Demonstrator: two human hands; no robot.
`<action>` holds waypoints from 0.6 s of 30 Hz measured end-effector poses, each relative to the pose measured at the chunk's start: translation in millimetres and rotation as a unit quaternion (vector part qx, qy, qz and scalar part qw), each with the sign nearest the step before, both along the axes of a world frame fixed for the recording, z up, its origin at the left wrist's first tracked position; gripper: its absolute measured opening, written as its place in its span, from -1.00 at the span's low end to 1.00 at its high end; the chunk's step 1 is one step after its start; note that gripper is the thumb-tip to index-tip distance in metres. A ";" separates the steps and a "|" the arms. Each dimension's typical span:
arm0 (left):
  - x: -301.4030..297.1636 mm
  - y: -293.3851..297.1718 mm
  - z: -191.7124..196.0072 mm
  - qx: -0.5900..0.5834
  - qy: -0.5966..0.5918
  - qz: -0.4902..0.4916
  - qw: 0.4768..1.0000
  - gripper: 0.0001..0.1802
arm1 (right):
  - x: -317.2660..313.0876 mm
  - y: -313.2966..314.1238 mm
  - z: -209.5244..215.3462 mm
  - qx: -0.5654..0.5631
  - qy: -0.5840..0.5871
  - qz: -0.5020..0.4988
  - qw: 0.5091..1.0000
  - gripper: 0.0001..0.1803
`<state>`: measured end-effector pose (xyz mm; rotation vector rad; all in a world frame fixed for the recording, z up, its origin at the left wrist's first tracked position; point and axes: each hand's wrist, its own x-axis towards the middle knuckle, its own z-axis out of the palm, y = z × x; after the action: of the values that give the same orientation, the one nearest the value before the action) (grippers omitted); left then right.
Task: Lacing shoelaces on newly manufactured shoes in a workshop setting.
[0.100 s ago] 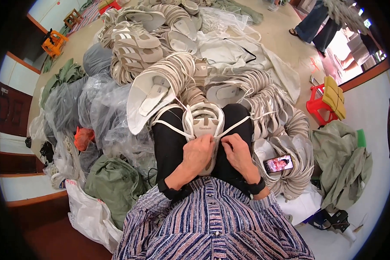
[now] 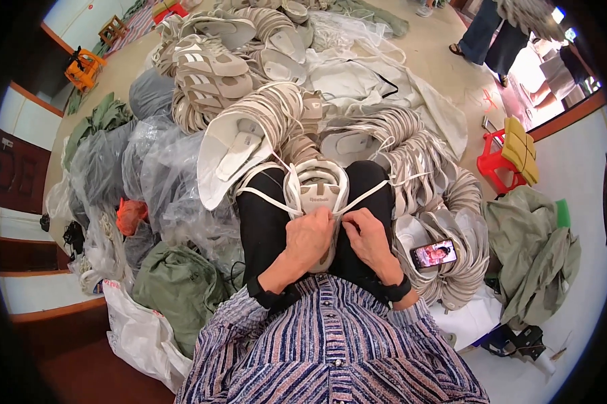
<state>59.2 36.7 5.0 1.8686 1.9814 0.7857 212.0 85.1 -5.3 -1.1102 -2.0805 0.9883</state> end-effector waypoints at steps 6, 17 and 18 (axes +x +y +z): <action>-17.3 -1.1 12.5 -0.048 0.011 -0.097 0.994 -0.89 | 1.0 -0.2 4.6 -0.010 0.023 0.017 1.000 -0.85; -25.9 -3.0 15.5 -0.050 -0.205 -0.042 0.977 -0.84 | -9.9 -0.3 12.7 -0.008 -0.023 0.183 0.983 -0.90; -23.1 0.0 16.9 -0.041 -0.222 -0.003 0.974 -0.80 | -9.4 -11.1 19.6 -0.033 -0.024 0.186 0.982 -0.89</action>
<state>36.2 36.7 21.9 1.4903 1.6942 1.0018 202.6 74.0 14.3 -0.7949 -2.3627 1.2210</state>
